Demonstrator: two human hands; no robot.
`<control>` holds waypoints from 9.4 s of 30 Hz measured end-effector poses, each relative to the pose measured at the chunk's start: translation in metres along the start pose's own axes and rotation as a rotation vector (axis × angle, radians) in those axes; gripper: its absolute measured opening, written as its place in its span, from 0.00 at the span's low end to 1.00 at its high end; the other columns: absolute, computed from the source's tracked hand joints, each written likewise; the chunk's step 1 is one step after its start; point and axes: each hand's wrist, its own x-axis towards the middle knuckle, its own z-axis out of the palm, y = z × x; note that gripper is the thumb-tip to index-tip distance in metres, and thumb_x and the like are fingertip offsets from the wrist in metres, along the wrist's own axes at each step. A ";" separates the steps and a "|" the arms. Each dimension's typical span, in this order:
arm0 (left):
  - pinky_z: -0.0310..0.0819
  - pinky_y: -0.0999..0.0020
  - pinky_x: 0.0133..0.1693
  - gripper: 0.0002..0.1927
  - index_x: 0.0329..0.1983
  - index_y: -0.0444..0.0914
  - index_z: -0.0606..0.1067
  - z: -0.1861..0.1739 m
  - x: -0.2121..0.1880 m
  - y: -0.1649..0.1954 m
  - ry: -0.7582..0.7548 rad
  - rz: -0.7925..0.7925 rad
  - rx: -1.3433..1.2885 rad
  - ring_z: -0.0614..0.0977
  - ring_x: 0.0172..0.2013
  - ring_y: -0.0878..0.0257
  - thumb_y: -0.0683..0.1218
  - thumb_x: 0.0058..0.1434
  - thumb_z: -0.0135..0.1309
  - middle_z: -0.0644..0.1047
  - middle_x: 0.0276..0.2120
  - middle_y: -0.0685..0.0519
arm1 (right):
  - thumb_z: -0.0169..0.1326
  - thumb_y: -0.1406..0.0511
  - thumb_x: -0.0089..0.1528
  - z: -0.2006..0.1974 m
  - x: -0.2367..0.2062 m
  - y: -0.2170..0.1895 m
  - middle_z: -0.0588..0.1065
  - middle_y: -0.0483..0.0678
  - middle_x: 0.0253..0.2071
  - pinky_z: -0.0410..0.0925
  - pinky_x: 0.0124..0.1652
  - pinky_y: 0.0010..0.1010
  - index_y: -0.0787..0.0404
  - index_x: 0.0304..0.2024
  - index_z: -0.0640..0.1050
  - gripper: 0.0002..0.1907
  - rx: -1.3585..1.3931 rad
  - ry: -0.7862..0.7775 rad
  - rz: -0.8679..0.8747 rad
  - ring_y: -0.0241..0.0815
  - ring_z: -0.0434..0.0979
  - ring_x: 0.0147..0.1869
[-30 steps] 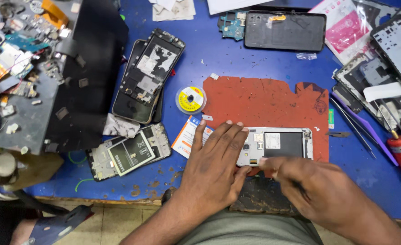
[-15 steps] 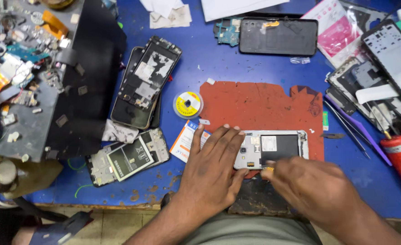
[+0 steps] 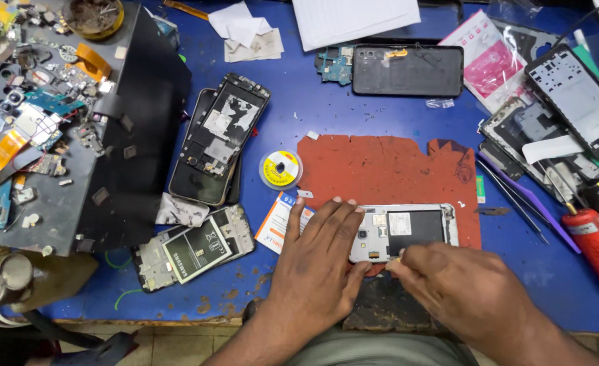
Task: The person disassembles a smartphone, removes the back cover, and uses a screwdriver to manipulate internal components. They then reassemble the device by placing the back cover and pressing it into place.
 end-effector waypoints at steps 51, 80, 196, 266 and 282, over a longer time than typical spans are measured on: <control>0.51 0.37 0.68 0.16 0.47 0.35 0.76 -0.003 -0.006 -0.007 0.273 0.044 -0.112 0.77 0.52 0.52 0.48 0.59 0.63 0.76 0.43 0.49 | 0.56 0.78 0.61 0.008 0.035 -0.012 0.77 0.59 0.46 0.80 0.50 0.34 0.61 0.52 0.57 0.25 0.703 0.199 -0.102 0.47 0.84 0.52; 0.62 0.53 0.46 0.21 0.54 0.32 0.80 0.001 -0.013 -0.012 0.093 0.192 0.053 0.73 0.39 0.56 0.44 0.59 0.60 0.74 0.27 0.54 | 0.63 0.68 0.57 -0.003 0.092 -0.026 0.81 0.50 0.40 0.77 0.36 0.31 0.64 0.45 0.72 0.16 0.112 0.121 -0.288 0.43 0.85 0.40; 0.50 0.41 0.64 0.40 0.70 0.31 0.62 -0.006 -0.007 -0.005 0.044 0.003 0.019 0.66 0.69 0.48 0.45 0.54 0.61 0.70 0.64 0.42 | 0.59 0.72 0.62 0.024 0.021 -0.008 0.79 0.51 0.48 0.78 0.37 0.22 0.62 0.45 0.59 0.20 0.356 0.044 -0.330 0.37 0.87 0.44; 0.58 0.48 0.62 0.29 0.64 0.31 0.68 -0.003 -0.009 -0.008 0.226 -0.044 -0.112 0.75 0.60 0.48 0.47 0.63 0.61 0.76 0.58 0.44 | 0.54 0.81 0.68 0.023 0.188 0.012 0.76 0.54 0.49 0.78 0.56 0.32 0.64 0.55 0.61 0.21 0.502 0.264 -0.191 0.45 0.83 0.57; 0.75 0.60 0.49 0.13 0.46 0.36 0.77 -0.006 0.001 0.013 0.374 0.045 -0.412 0.81 0.46 0.52 0.35 0.59 0.63 0.79 0.42 0.50 | 0.53 0.83 0.62 0.009 0.019 -0.006 0.74 0.56 0.45 0.76 0.58 0.51 0.59 0.53 0.61 0.24 1.273 0.328 -0.013 0.54 0.81 0.57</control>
